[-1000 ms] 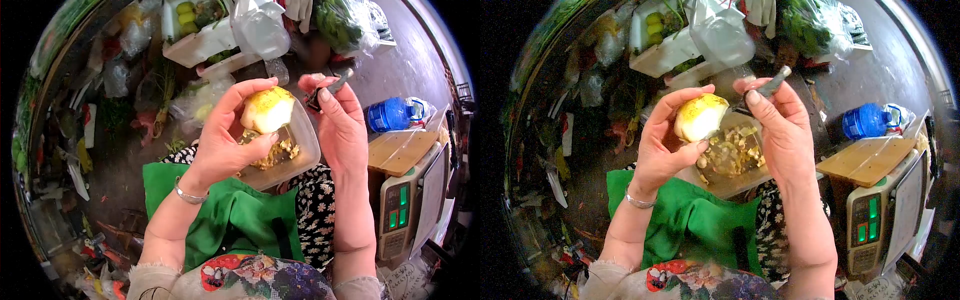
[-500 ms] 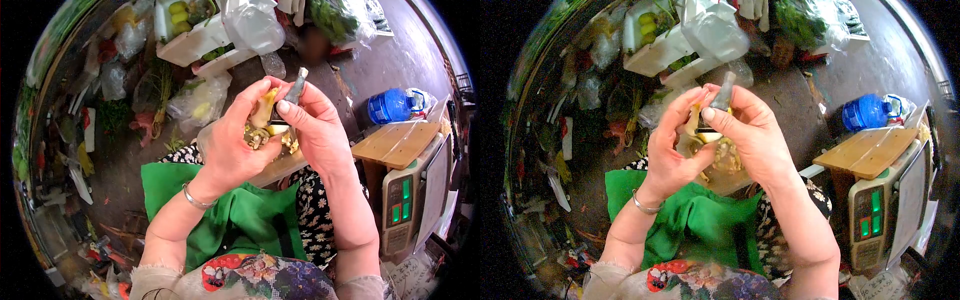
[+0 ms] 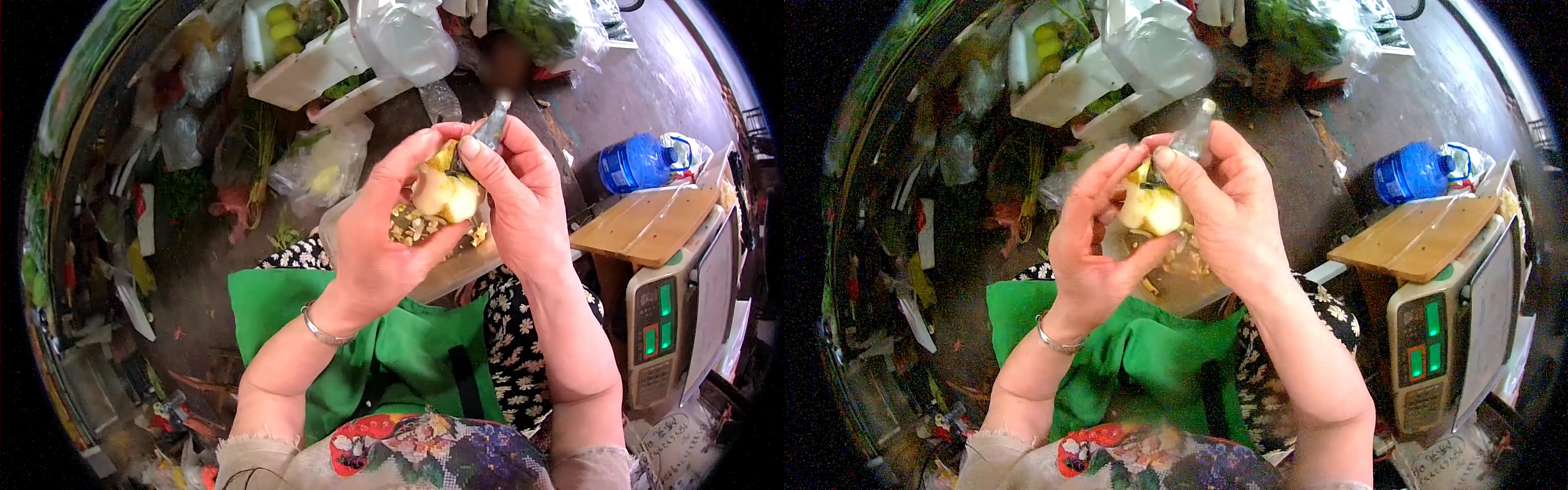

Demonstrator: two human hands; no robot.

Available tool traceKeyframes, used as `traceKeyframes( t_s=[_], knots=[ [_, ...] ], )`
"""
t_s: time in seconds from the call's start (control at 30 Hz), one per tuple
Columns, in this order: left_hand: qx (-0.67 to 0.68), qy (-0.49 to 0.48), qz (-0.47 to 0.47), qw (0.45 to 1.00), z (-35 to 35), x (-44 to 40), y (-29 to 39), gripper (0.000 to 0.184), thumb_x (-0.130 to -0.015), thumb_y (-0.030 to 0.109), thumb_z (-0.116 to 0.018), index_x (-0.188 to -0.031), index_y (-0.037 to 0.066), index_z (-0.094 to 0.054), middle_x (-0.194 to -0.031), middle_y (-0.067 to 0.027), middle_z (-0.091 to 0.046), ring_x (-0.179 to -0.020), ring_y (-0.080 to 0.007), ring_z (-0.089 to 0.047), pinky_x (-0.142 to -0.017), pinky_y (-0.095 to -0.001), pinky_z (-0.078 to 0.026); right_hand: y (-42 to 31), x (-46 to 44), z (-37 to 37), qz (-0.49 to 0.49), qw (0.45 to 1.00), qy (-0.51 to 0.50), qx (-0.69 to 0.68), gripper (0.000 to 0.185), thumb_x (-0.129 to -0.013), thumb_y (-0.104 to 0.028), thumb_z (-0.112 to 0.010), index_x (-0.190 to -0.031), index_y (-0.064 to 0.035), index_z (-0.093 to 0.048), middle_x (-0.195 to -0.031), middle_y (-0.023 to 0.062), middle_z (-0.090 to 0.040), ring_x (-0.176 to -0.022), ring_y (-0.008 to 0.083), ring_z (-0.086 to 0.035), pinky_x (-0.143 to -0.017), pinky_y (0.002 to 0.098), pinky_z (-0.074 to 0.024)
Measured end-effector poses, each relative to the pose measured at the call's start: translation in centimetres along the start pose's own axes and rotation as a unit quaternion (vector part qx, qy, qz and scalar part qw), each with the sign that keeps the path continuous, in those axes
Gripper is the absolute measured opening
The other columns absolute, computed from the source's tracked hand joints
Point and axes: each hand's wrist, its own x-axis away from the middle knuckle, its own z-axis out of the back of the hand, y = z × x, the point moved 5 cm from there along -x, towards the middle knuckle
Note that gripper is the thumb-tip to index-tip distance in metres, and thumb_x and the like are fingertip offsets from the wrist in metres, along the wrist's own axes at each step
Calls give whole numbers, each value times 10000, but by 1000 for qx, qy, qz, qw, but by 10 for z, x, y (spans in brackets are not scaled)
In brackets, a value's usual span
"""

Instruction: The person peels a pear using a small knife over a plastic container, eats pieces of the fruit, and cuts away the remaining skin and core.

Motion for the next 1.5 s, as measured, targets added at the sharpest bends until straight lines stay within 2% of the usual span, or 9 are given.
traceKeyframes(
  t_s=[0.23, 0.37, 0.43, 0.87, 1.07, 1.2, 1.3, 1.37, 1.5],
  knots=[
    [358, -31, 235, 903, -4, -2, -18, 616, -729, -2, -729, -1275, -16, -446, -1173, -116, -566, -1023, -199, -590, -830, -324, -537, -3, 1, 4, 23, 1000, 2, -10, 164, -915, -91, -565, -1053, -5, -589, -1068, 119, -640, -958, 142, -601, -865, 291, -492],
    [356, -32, 259, 897, -4, -2, -18, 582, -733, 29, -734, -1249, -23, -470, -1142, -107, -584, -1011, -191, -592, -843, -325, -530, -3, 0, 4, 33, 999, 13, -19, 152, -907, -79, -575, -1044, -13, -583, -949, 51, -653, -826, 99, -615, -725, 243, -520],
    [343, -33, 237, 908, -7, 0, -18, 574, -733, 11, -739, -1236, -25, -465, -1151, -102, -576, -1030, -179, -583, -878, -316, -508, -2, -2, 4, 15, 997, -2, -81, 107, -924, -61, -535, -1018, -12, -552, -1048, 142, -640, -924, 161, -622, -813, 291, -528],
    [333, -69, 167, 925, -9, 14, -20, 572, -711, -46, -701, -1234, -2, -476, -1148, -71, -584, -1069, -152, -567, -945, -312, -455, 7, -8, 15, -14, 988, 49, -147, 94, -903, -40, -554, -993, -18, -535, -886, 104, -654, -741, 157, -641, -671, 287, -558],
    [419, -38, 223, 880, 3, 12, -32, 607, -724, 108, -709, -1252, -43, -451, -1215, -146, -564, -1116, -246, -568, -912, -411, -505, 8, -13, 34, -57, 983, 52, -166, 116, -933, -148, -541, -983, -58, -594, -966, 98, -650, -961, 233, -629, -854, 340, -492],
    [396, 2, 195, 897, 13, 5, -36, 541, -759, 92, -687, -1235, -45, -469, -1188, -143, -579, -1094, -247, -580, -887, -427, -520, -3, -11, 24, -40, 984, 44, -165, 149, -926, -167, -561, -1023, -63, -607, -1010, 70, -672, -927, 151, -628, -739, 245, -464],
    [327, 28, 169, 930, 17, 4, -40, 487, -786, 88, -669, -1219, -40, -488, -1168, -135, -589, -1064, -237, -593, -877, -420, -525, 1, -7, 10, -66, 989, -21, -132, 165, -921, -136, -554, -1066, -67, -596, -1213, 152, -576, -1146, 239, -535, -975, 363, -400],
    [293, 41, 150, 944, 19, 3, -38, 461, -797, 89, -661, -1210, -37, -497, -1154, -130, -596, -1046, -231, -601, -871, -415, -528, -1, -7, 0, 23, 999, -45, -13, 284, -904, -108, -588, -1179, -40, -572, -1102, 25, -627, -1021, 96, -554, -865, 243, -441],
    [363, 27, 187, 912, 12, 7, -35, 458, -798, 104, -666, -1203, -26, -498, -1128, -119, -604, -1014, -215, -611, -855, -396, -536, 10, 0, -10, -6, 999, -35, -39, 289, -904, -102, -590, -1184, -35, -565, -1024, 10, -624, -909, 75, -565, -800, 227, -472]
  ],
)
